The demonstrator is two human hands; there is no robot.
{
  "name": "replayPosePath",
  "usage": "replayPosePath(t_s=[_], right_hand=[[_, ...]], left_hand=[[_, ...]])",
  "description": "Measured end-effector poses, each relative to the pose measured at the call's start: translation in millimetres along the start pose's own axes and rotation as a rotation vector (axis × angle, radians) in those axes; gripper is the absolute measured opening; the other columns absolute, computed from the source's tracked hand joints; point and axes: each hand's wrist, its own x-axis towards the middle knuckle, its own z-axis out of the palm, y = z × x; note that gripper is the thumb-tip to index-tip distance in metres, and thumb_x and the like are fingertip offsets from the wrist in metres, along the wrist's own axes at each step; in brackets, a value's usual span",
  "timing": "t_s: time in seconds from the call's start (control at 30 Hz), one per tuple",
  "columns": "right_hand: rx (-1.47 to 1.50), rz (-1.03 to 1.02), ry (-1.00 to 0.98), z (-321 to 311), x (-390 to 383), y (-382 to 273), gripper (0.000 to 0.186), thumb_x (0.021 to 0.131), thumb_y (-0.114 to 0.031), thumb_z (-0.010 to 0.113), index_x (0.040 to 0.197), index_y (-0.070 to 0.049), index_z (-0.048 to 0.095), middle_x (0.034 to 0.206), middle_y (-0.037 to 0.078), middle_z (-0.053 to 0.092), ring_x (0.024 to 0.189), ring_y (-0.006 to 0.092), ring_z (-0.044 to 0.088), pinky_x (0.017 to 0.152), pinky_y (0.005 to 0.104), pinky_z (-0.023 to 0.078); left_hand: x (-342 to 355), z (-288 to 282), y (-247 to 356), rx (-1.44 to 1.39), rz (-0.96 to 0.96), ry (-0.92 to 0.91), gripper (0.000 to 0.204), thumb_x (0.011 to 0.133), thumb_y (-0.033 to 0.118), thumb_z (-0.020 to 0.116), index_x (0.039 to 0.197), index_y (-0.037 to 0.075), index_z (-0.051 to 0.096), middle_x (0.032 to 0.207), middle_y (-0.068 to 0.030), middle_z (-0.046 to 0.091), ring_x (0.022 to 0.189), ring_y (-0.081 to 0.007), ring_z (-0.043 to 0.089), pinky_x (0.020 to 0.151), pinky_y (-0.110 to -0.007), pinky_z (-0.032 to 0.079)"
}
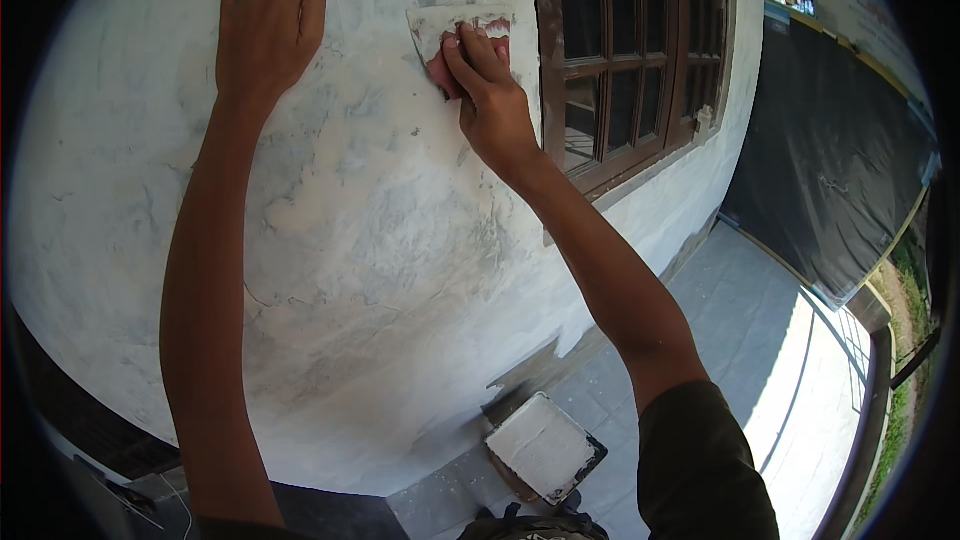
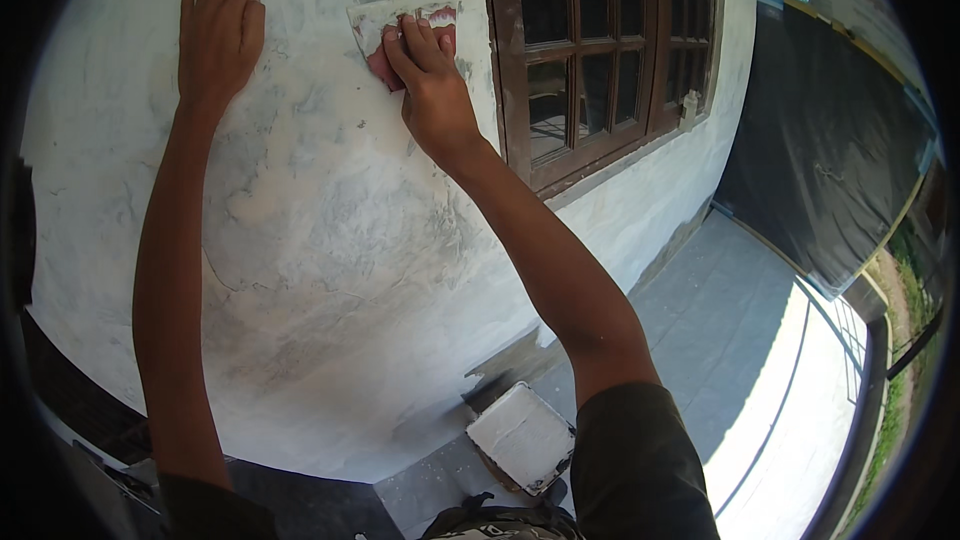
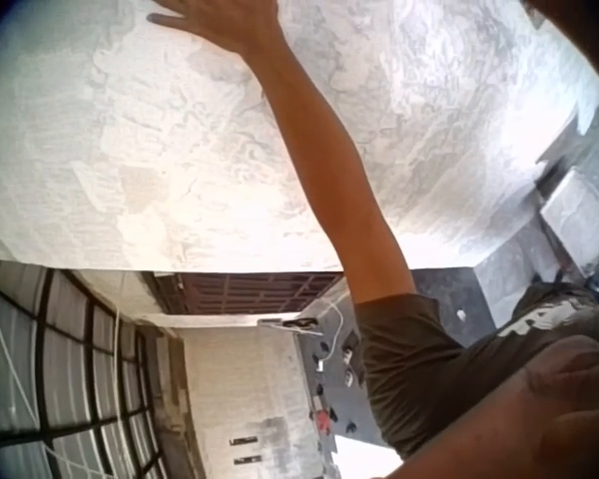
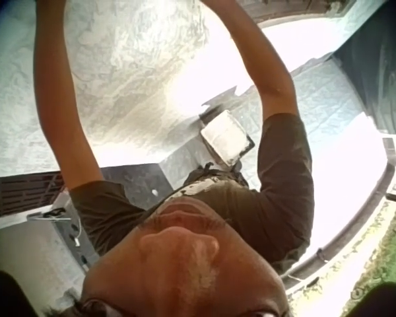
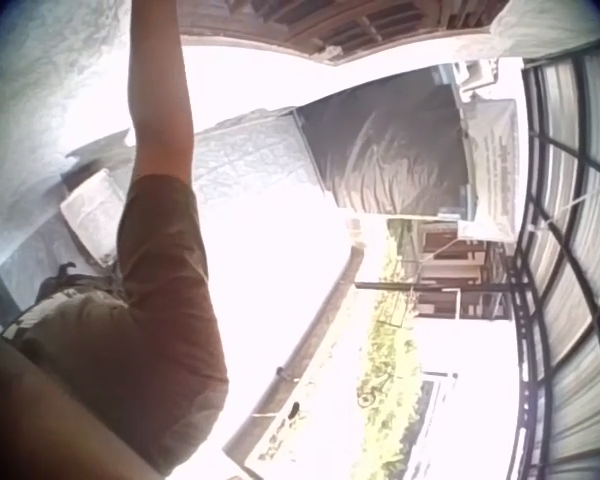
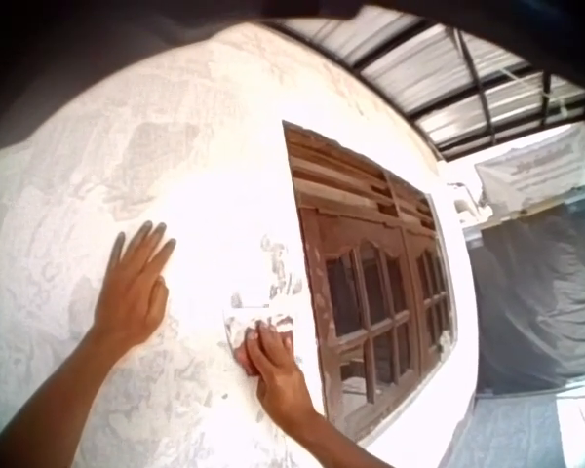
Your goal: Using a putty knife to apply filler or putty to an exterior building wall.
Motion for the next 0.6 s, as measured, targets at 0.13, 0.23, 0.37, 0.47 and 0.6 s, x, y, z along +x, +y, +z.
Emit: replayPosePath(t_s=[0.13,0.23,0.37,0.47,0.6], right_hand=[[0.026,0.08,-0.153,-22,-45,-25,0.059,0.084,0.014,0.059,0.14,-0.002,0.056,0.147,0.023,0.052,0.138,0.0414,0.048,0.117,0.0532,0.036],[0.098,0.093,-0.305,-52,-75,-48,0.056,0.085,0.012,0.061,0.139,-0.004,0.058,0.145,0.017,0.056,0.136,0.0354,0.053,0.116,0.0513,0.04],[0.098,0.118,-0.022,-75,-23,-36,0.058,0.087,0.017,0.056,0.14,-0.006,0.06,0.143,0.016,0.06,0.136,0.0342,0.053,0.116,0.0506,0.04],[0.046,0.012,0.117,-56,45,-1,0.056,0.088,0.013,0.057,0.141,-0.004,0.057,0.141,0.018,0.059,0.13,0.038,0.056,0.117,0.05,0.038],[-0.057,-0.107,0.104,-19,96,29,0.056,0.081,0.017,0.057,0.134,0.0,0.059,0.136,0.021,0.06,0.126,0.0407,0.057,0.112,0.0485,0.042]], left_hand=[[-4,18,-18,0.051,0.043,0.048,0.052,0.095,0.009,0.043,0.146,0.007,0.051,0.16,-0.0117,0.042,0.151,-0.0288,0.033,0.126,-0.053,0.019],[-11,27,-28,0.071,0.086,0.092,0.057,0.097,0.014,0.043,0.153,0.017,0.047,0.163,-0.0037,0.039,0.153,-0.0239,0.031,0.126,-0.054,0.018],[-11,24,-21,0.114,0.045,0.047,0.057,0.097,0.013,0.042,0.154,0.017,0.046,0.163,-0.0039,0.039,0.153,-0.0239,0.031,0.126,-0.054,0.019],[-9,23,-16,0.125,0.032,0.031,0.057,0.097,0.013,0.043,0.154,0.016,0.046,0.163,-0.0044,0.039,0.153,-0.024,0.031,0.126,-0.054,0.018],[-7,20,-16,0.139,0.059,0.069,0.053,0.095,0.016,0.047,0.148,0.015,0.053,0.159,-0.0061,0.044,0.15,-0.0236,0.036,0.124,-0.055,0.024]])
